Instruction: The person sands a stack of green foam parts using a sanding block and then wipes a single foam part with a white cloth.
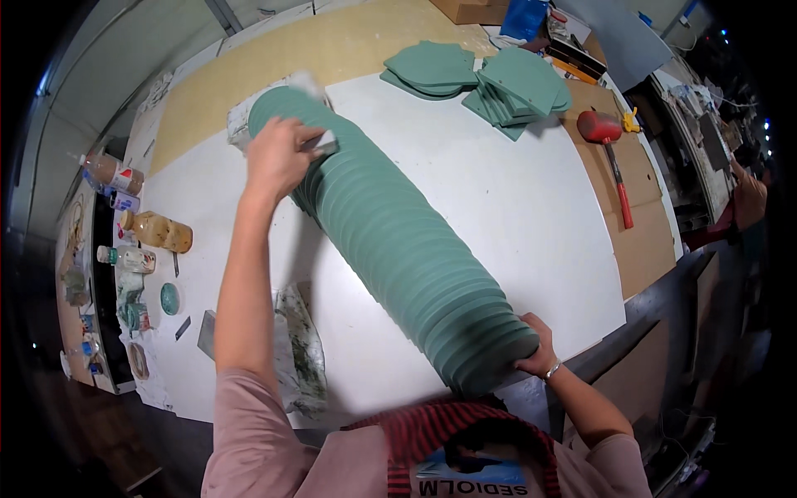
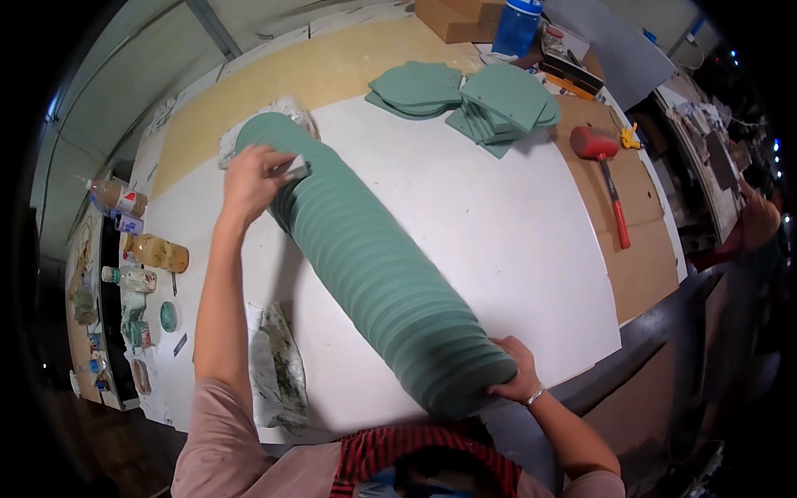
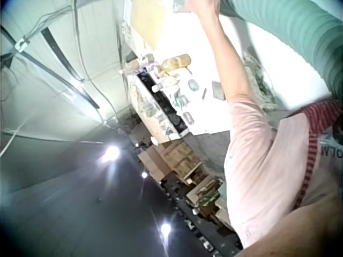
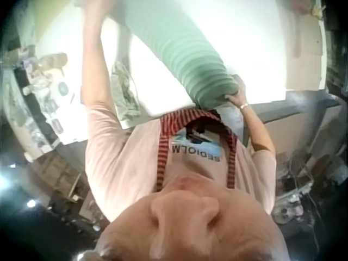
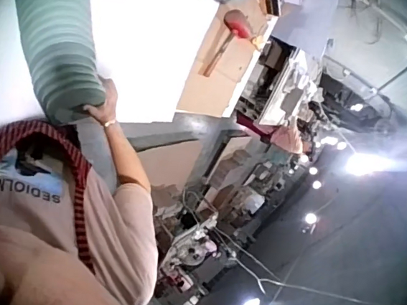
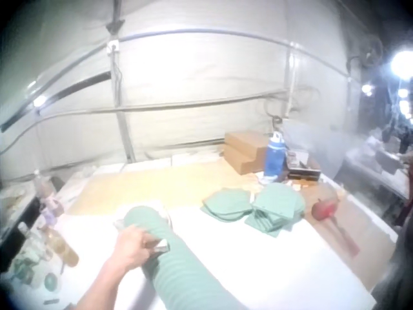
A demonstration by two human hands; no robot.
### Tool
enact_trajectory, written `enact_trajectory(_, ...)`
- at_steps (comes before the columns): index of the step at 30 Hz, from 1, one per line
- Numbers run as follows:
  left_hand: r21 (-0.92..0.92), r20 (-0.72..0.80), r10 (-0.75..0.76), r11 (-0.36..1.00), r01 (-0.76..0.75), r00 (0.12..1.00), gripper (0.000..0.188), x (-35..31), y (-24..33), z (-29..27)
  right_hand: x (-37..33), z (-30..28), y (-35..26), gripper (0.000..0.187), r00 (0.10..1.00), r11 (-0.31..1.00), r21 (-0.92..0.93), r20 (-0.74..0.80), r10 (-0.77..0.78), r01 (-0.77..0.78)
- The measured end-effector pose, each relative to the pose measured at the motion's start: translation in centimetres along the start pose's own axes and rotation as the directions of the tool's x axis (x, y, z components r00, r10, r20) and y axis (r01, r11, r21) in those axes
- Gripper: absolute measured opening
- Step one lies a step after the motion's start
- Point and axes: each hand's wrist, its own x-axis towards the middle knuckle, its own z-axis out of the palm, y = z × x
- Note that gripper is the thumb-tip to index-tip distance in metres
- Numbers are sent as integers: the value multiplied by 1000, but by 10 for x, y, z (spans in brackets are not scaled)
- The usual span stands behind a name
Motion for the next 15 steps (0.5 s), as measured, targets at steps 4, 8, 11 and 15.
enact_trajectory(4, 8, -253, 180, 983, -184, 951, 28, 8, 23, 20, 2, 0, 2, 84, 999, 999, 13, -6, -34, 34)
enact_trajectory(8, -79, -299, 156, 979, -188, 941, 29, 16, 2, 27, 1, 1, 3, 83, 1000, 999, 40, -24, -11, 12)
enact_trajectory(11, -89, -248, 78, 991, -102, 966, 32, 5, 2, 19, 0, 0, 2, 82, 1000, 999, 28, -16, -23, 24)
enact_trajectory(15, -201, -141, -131, 974, 101, 981, 32, -17, -32, 20, 1, 0, 6, 83, 998, 998, 20, -21, -55, 55)
